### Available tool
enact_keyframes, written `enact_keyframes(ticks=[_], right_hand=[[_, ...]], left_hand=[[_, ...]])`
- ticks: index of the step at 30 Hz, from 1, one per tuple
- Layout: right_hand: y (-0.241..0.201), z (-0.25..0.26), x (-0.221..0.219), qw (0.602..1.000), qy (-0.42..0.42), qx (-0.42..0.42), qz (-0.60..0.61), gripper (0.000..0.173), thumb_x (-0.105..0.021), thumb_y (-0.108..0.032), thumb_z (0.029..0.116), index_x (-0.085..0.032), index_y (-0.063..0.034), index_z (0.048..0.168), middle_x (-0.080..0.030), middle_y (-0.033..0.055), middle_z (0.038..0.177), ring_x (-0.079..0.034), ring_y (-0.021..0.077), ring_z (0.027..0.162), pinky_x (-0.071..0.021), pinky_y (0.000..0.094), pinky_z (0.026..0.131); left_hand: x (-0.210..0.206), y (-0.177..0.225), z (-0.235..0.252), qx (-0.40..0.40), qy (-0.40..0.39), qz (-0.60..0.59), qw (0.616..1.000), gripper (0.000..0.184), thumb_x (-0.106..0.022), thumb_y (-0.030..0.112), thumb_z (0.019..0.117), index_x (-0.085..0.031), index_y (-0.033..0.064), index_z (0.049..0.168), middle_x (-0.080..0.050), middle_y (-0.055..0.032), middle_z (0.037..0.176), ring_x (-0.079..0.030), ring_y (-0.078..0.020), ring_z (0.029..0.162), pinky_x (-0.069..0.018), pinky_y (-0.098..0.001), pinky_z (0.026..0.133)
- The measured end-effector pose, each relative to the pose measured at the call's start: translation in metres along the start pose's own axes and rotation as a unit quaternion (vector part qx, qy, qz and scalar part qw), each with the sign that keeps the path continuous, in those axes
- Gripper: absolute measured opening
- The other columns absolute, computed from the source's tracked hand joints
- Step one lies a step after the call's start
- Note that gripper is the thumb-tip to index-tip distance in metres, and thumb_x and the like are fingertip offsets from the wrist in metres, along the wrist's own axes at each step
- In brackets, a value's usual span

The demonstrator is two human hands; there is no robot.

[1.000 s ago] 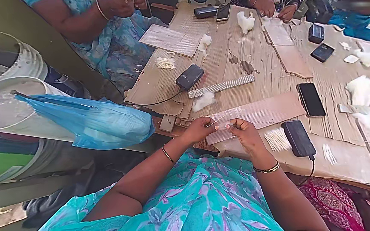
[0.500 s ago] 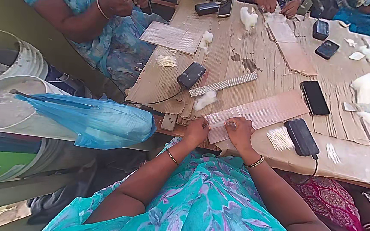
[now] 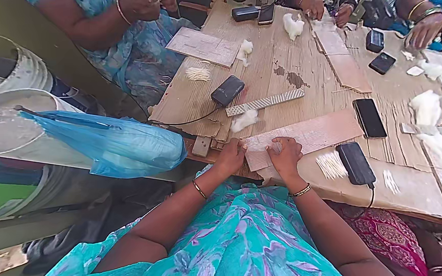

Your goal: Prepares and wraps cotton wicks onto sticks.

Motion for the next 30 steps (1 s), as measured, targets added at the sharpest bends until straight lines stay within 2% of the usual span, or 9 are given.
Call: enact_keyframes(ticks=[2,4,9,15,17,20,23,25,30], right_hand=[[-0.001,-0.001,0.001,1.000,0.006,0.007,-0.007,0.034,-0.077,-0.029,0.0919,-0.069,-0.0121,0.120,-0.058,0.0206,0.129,-0.050,0.0446,0.120,-0.0382,0.0640,0.091],[-0.004,-0.002,0.000,1.000,0.014,0.019,-0.012,0.036,-0.077,-0.029,0.0920,-0.067,-0.0115,0.123,-0.058,0.0210,0.130,-0.050,0.0450,0.121,-0.0383,0.0644,0.092],[-0.010,-0.004,0.001,0.998,0.030,0.054,-0.032,0.037,-0.075,-0.026,0.0927,-0.066,-0.0107,0.125,-0.059,0.0216,0.129,-0.051,0.0463,0.121,-0.0388,0.0655,0.092],[-0.002,0.001,0.007,0.996,0.039,0.063,-0.042,0.035,-0.073,-0.028,0.0957,-0.067,-0.0101,0.125,-0.059,0.0227,0.128,-0.052,0.0467,0.120,-0.0392,0.0658,0.092],[-0.003,0.005,0.010,0.994,0.045,0.081,-0.056,0.031,-0.066,-0.023,0.1000,-0.066,-0.0086,0.127,-0.058,0.0223,0.132,-0.051,0.0460,0.124,-0.0388,0.0660,0.096],[-0.024,0.006,-0.006,0.977,0.012,0.198,-0.082,0.036,-0.057,-0.016,0.1029,-0.060,-0.0048,0.136,-0.054,0.0209,0.145,-0.048,0.0423,0.137,-0.0366,0.0649,0.108],[-0.040,-0.002,-0.044,0.941,-0.098,0.293,-0.139,0.056,-0.042,-0.037,0.1082,-0.039,-0.0092,0.157,-0.035,0.0136,0.165,-0.026,0.0343,0.155,-0.0149,0.0681,0.120],[-0.038,-0.009,-0.059,0.920,-0.140,0.321,-0.174,0.071,-0.032,-0.053,0.1074,-0.028,-0.0089,0.163,-0.025,0.0107,0.170,-0.017,0.0301,0.158,-0.0048,0.0687,0.122],[-0.020,-0.048,-0.052,0.888,-0.203,0.362,-0.200,0.080,-0.024,-0.063,0.1049,-0.026,-0.0067,0.163,-0.020,0.0100,0.171,-0.015,0.0269,0.159,-0.0036,0.0692,0.121]], left_hand=[[0.002,0.003,-0.001,-0.007,-0.016,0.026,1.000,0.036,-0.037,0.024,0.1136,-0.057,-0.0038,0.123,-0.064,-0.0237,0.112,-0.064,-0.0365,0.107,-0.0504,-0.0550,0.096],[0.003,0.005,-0.001,-0.009,-0.033,0.058,0.998,0.034,-0.040,0.022,0.1128,-0.062,-0.0042,0.120,-0.064,-0.0231,0.119,-0.063,-0.0358,0.113,-0.0487,-0.0538,0.101],[0.001,0.012,0.004,-0.013,-0.029,0.087,0.996,0.026,-0.053,0.020,0.1087,-0.064,-0.0030,0.114,-0.065,-0.0215,0.112,-0.065,-0.0348,0.107,-0.0515,-0.0523,0.097],[-0.001,0.010,0.014,-0.018,-0.014,0.128,0.992,0.026,-0.056,0.021,0.1074,-0.062,-0.0029,0.117,-0.063,-0.0222,0.116,-0.064,-0.0366,0.113,-0.0517,-0.0518,0.100],[-0.002,0.007,0.015,-0.020,-0.014,0.134,0.991,0.028,-0.054,0.021,0.1082,-0.062,-0.0040,0.119,-0.063,-0.0231,0.117,-0.063,-0.0374,0.115,-0.0508,-0.0520,0.101],[-0.003,0.005,0.016,-0.025,-0.007,0.143,0.989,0.031,-0.054,0.022,0.1084,-0.062,-0.0047,0.120,-0.062,-0.0239,0.118,-0.063,-0.0384,0.115,-0.0514,-0.0527,0.101],[-0.003,0.008,0.013,-0.023,-0.004,0.150,0.988,0.031,-0.053,0.023,0.1086,-0.062,-0.0041,0.121,-0.062,-0.0239,0.120,-0.063,-0.0382,0.116,-0.0517,-0.0524,0.101],[-0.002,0.007,0.010,-0.020,-0.006,0.158,0.987,0.031,-0.052,0.024,0.1089,-0.062,-0.0030,0.122,-0.062,-0.0234,0.121,-0.063,-0.0382,0.117,-0.0518,-0.0529,0.101],[-0.015,0.001,-0.007,-0.014,-0.073,0.166,0.983,0.030,-0.054,0.024,0.1081,-0.066,-0.0022,0.115,-0.067,-0.0210,0.114,-0.066,-0.0365,0.110,-0.0524,-0.0552,0.098]])
Point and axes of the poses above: each hand's wrist, its own z-axis towards the middle knuckle, its own x-axis out of the back of the hand, y = z × x, the point moved 10 cm from there along z, towards the middle knuckle
